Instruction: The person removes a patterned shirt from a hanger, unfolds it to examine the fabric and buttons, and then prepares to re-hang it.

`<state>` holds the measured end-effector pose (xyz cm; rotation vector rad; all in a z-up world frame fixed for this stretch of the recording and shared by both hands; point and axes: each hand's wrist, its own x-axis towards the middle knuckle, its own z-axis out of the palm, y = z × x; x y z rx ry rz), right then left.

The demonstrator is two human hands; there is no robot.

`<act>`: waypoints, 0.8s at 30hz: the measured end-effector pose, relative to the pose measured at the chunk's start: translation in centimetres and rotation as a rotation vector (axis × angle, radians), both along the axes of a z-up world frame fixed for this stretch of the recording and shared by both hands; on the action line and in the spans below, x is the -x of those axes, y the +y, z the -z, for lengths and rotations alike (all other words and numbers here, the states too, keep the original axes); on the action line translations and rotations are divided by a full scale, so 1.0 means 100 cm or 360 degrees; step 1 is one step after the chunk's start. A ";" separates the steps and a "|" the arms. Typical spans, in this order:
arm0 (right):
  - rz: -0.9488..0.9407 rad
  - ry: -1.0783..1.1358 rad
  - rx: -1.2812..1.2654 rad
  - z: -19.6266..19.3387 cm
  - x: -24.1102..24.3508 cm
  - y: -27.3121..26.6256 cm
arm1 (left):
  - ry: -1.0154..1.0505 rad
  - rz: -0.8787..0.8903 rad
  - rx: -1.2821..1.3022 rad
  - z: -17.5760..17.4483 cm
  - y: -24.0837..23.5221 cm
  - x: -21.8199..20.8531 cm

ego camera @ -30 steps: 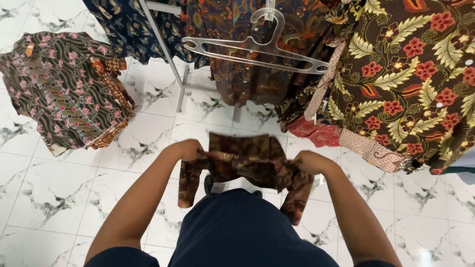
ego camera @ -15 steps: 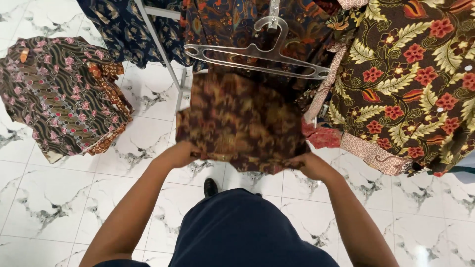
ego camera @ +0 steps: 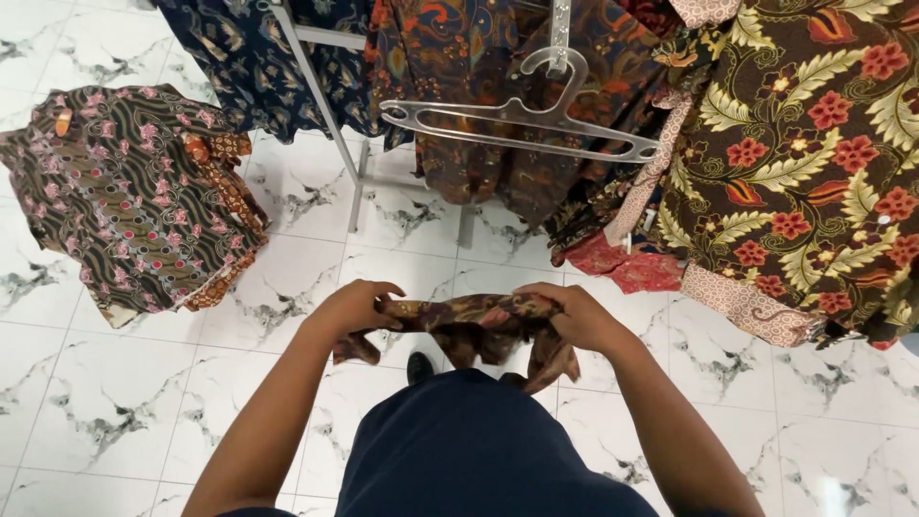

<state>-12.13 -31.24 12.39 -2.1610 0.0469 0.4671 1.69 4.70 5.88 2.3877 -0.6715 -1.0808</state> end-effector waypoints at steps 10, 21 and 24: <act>0.0095 -0.0011 -0.0388 -0.009 -0.003 0.025 | -0.0083 0.0066 0.0983 0.027 -0.054 0.034; 0.0312 -0.0171 -0.0041 -0.026 0.009 -0.024 | -0.0369 -0.0284 0.1226 0.027 -0.061 0.028; 0.0196 -0.0067 0.0177 -0.039 0.005 -0.035 | -0.0602 -0.0268 0.1272 -0.001 -0.070 0.023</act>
